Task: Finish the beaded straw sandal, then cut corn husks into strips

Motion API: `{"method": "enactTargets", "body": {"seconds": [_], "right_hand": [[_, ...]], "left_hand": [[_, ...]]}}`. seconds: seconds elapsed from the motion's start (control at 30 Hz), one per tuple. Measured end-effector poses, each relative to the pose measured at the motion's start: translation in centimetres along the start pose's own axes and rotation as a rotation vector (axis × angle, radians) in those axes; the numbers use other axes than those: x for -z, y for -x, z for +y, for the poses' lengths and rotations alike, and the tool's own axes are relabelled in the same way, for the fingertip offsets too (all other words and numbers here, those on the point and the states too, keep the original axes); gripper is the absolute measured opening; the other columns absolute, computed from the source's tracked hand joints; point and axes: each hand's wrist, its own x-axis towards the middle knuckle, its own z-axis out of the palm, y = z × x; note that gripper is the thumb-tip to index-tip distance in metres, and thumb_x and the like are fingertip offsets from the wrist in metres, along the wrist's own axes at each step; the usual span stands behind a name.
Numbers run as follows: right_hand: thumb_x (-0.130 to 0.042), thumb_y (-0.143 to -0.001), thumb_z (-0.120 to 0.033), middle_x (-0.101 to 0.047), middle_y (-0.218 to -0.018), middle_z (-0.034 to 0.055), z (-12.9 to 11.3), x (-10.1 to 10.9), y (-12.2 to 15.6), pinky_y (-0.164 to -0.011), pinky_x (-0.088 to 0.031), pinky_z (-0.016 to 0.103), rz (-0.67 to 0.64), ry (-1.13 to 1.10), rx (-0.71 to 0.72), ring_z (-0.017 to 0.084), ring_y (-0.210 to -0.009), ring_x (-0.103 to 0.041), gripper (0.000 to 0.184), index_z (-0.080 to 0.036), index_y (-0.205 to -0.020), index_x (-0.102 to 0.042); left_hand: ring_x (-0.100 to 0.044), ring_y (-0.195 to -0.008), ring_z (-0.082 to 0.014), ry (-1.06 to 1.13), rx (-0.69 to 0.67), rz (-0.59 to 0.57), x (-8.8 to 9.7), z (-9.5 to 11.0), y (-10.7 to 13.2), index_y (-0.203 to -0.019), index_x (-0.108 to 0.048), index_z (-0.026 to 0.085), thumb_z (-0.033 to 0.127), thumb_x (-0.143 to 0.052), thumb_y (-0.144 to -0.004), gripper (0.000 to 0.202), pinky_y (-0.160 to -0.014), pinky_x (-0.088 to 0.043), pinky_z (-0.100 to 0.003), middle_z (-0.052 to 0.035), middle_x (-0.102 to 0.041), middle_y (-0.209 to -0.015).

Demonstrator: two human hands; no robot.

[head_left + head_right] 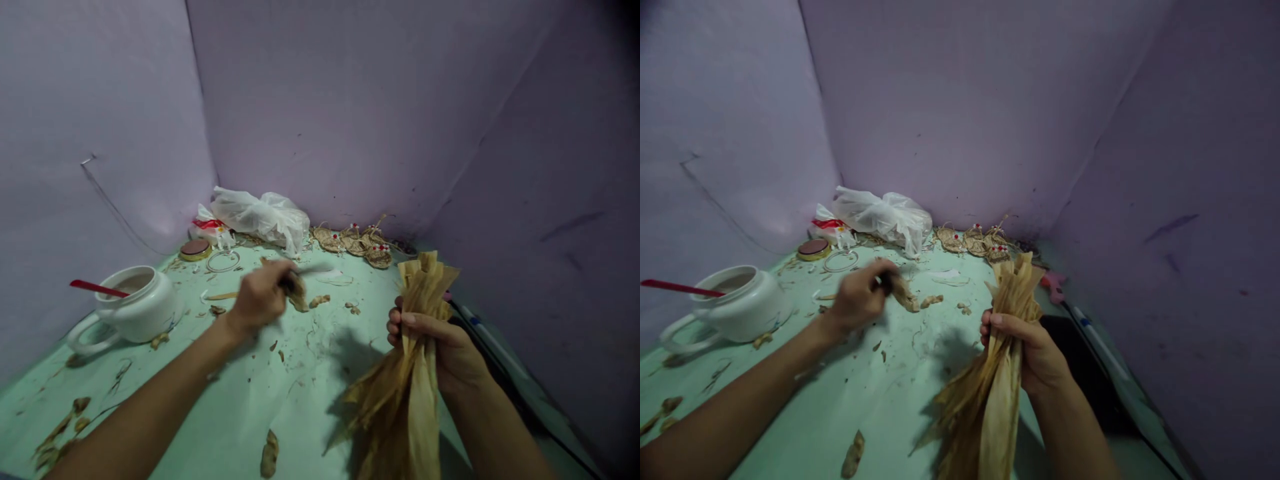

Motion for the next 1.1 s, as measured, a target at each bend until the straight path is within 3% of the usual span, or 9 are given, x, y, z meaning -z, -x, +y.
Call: {"method": "enactTargets", "body": {"seconds": [0.03,0.07,0.17,0.3,0.4,0.47,0.63,0.8,1.1], "right_hand": [[-0.071,-0.049,-0.013,-0.063,-0.054,0.0010,0.0,0.0,0.0,-0.048,-0.050,0.023,-0.005,-0.030,0.008,0.013,-0.048,-0.057,0.018,-0.017,-0.066,-0.067],[-0.071,-0.048,-0.012,-0.063,-0.055,0.0000,-0.1,-0.1,-0.1,-0.049,-0.050,0.023,-0.001,-0.065,0.014,0.012,-0.047,-0.056,0.020,-0.017,-0.067,-0.067],[-0.072,-0.046,-0.009,-0.063,-0.057,-0.0027,-0.2,-0.2,-0.1,-0.050,-0.050,0.021,0.021,-0.157,0.037,0.009,-0.047,-0.054,0.027,-0.017,-0.071,-0.067],[-0.075,-0.045,-0.012,-0.059,-0.053,-0.0025,-0.1,-0.1,0.0,-0.045,-0.045,0.019,-0.057,-0.177,0.020,0.007,-0.043,-0.048,0.023,-0.016,-0.065,-0.065],[-0.076,-0.048,-0.016,-0.053,-0.047,-0.0036,0.4,-0.4,0.1,-0.039,-0.039,0.017,-0.149,-0.191,-0.010,0.005,-0.039,-0.043,0.019,-0.016,-0.060,-0.062],[-0.077,-0.049,-0.020,-0.049,-0.043,-0.0051,1.0,-0.8,0.2,-0.038,-0.037,0.017,-0.175,-0.180,-0.014,0.004,-0.037,-0.040,0.020,-0.015,-0.057,-0.060],[-0.080,-0.047,-0.019,-0.065,-0.064,0.0013,2.6,-2.1,0.3,-0.055,-0.048,0.023,-0.115,-0.049,-0.060,0.012,-0.057,-0.059,0.030,-0.014,-0.072,-0.064],[-0.077,-0.050,-0.022,-0.069,-0.079,0.0068,3.7,-3.1,0.6,-0.061,-0.049,0.032,-0.297,0.027,-0.113,0.020,-0.066,-0.064,0.046,-0.014,-0.093,-0.064],[-0.073,-0.054,-0.018,-0.067,-0.058,0.0066,4.2,-2.5,-0.6,-0.051,-0.049,0.029,-0.042,0.029,-0.156,0.018,-0.048,-0.061,0.023,-0.010,-0.074,-0.067]], "left_hand": [[-0.058,-0.071,-0.0129,0.060,0.103,0.269,1.3,0.2,-1.4,-0.089,-0.060,0.019,0.009,-0.057,-0.064,0.027,-0.067,-0.044,-0.023,0.0008,-0.063,-0.077],[-0.057,-0.071,-0.0111,0.074,0.131,0.392,2.7,0.5,-2.9,-0.097,-0.056,0.019,0.012,-0.057,-0.067,0.031,-0.064,-0.043,-0.021,0.0028,-0.061,-0.077],[-0.051,-0.054,-0.0058,0.252,0.220,0.592,6.3,2.2,-6.9,-0.103,-0.052,0.020,0.010,-0.053,-0.067,0.038,-0.051,-0.037,-0.018,0.0090,-0.056,-0.065],[-0.051,-0.043,-0.0069,0.461,0.454,0.385,7.0,4.9,-8.7,-0.083,-0.057,0.018,0.005,-0.054,-0.057,0.029,-0.043,-0.032,-0.016,0.0085,-0.054,-0.053],[-0.048,-0.034,-0.0081,0.513,0.656,0.133,4.7,5.9,-7.8,-0.073,-0.057,0.012,0.005,-0.054,-0.052,0.022,-0.035,-0.022,-0.015,0.0042,-0.053,-0.046],[-0.045,-0.030,-0.0086,0.528,0.713,0.079,2.6,6.0,-6.8,-0.070,-0.056,0.011,0.007,-0.054,-0.050,0.020,-0.031,-0.015,-0.015,0.0026,-0.053,-0.044],[-0.046,-0.031,-0.0084,0.654,0.955,0.090,-1.9,5.7,-3.9,-0.069,-0.049,0.014,0.008,-0.056,-0.049,0.022,-0.025,-0.016,-0.014,0.0044,-0.052,-0.045],[-0.046,-0.033,-0.0075,0.730,1.062,0.130,-4.5,4.9,-1.7,-0.070,-0.044,0.016,0.009,-0.053,-0.054,0.019,-0.028,-0.028,-0.015,0.0057,-0.049,-0.047],[-0.050,-0.039,-0.0100,0.847,1.044,0.100,-3.9,3.9,0.4,-0.087,-0.044,0.017,0.009,-0.058,-0.054,0.036,-0.029,-0.032,-0.015,0.0056,-0.053,-0.050]]}}
